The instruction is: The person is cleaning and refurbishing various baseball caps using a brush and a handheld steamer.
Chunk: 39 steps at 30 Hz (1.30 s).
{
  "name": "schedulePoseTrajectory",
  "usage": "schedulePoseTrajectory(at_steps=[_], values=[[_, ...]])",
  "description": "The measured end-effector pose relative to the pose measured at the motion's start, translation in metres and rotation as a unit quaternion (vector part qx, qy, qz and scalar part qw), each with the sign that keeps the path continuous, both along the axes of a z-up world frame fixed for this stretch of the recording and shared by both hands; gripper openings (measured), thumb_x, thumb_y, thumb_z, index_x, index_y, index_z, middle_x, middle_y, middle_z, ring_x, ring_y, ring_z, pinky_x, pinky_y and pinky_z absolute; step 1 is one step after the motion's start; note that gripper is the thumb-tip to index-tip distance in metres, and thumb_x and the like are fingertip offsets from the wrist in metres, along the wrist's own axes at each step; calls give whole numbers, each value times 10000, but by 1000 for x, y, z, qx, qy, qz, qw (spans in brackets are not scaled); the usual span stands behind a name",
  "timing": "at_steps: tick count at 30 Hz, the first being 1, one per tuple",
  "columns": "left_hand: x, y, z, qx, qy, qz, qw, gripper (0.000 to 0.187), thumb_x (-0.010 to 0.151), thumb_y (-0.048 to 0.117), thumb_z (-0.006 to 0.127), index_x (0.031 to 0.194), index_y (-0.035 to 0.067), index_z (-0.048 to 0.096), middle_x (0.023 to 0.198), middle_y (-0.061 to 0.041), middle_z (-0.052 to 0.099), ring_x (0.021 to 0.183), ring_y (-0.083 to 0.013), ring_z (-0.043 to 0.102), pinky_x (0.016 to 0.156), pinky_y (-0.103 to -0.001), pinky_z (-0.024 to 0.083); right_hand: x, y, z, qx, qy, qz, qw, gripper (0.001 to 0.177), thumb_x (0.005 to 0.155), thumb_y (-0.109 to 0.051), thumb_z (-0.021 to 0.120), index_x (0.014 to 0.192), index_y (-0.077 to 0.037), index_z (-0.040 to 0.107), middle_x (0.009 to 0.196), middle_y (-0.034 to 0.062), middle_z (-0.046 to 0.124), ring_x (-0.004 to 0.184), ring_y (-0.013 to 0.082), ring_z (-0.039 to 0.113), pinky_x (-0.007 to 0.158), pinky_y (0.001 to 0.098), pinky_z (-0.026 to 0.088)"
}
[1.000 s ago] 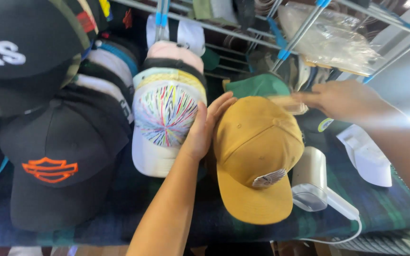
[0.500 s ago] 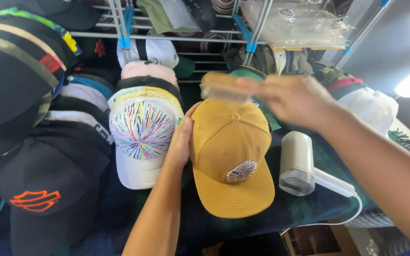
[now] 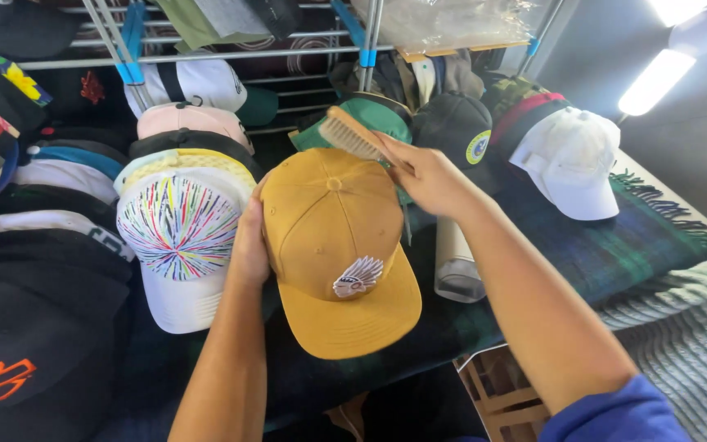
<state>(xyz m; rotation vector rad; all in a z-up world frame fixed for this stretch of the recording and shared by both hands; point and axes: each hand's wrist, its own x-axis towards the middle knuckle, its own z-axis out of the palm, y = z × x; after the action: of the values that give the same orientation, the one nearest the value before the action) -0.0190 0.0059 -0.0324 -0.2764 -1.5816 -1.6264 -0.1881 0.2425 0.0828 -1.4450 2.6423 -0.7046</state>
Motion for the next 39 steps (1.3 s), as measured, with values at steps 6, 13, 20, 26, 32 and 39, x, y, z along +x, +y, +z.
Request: schedulePoseTrajectory(at_steps=[6,13,20,26,32,39], values=[[1,-2,0,-2,-13,16,1000,605,1116,383,225,1515,-22,432,1505,-238,509,1418,-321,462,1234,-511,267,52,42,-23,-19,-144,-127,981,631,940,-269,579,1554,-293,434,1306,64,657,1125,329,660,994,478,523],[-1,1,-1,17,-6,13,1000,582,1109,374,244,1508,2,450,1505,-226,516,1396,-317,481,1222,-521,284,57,52,-39,-18,-191,-163,968,652,929,-196,586,1561,-256,439,1044,253,758,947,428,753,812,510,597],[-2,-8,-8,17,-4,11,1000,606,1095,393,243,1528,19,439,1516,-204,510,1405,-292,473,1225,-504,284,31,23,-60,-100,-66,-35,992,753,891,-31,547,1604,-150,335,1046,333,705,975,537,670,803,618,537],[8,-3,6,80,-67,-35,994,699,1025,543,368,1514,44,398,1536,-152,480,1447,-263,446,1212,-412,357,131,110,-57,-11,-352,-203,914,780,947,-78,430,1643,-423,360,639,55,472,480,169,429,499,341,499],[9,-1,13,99,-70,-40,992,693,1014,536,385,1509,52,409,1534,-151,487,1446,-267,450,1204,-413,364,122,115,-99,-202,-408,-68,888,665,1008,-137,434,1644,-279,306,774,77,455,536,162,424,466,275,464],[14,0,19,67,-70,-20,995,725,999,569,393,1490,37,436,1512,-153,513,1425,-272,473,1186,-416,380,131,116,-14,-280,-75,9,957,580,940,-132,540,1508,-60,450,1069,108,562,962,205,476,813,340,385]])
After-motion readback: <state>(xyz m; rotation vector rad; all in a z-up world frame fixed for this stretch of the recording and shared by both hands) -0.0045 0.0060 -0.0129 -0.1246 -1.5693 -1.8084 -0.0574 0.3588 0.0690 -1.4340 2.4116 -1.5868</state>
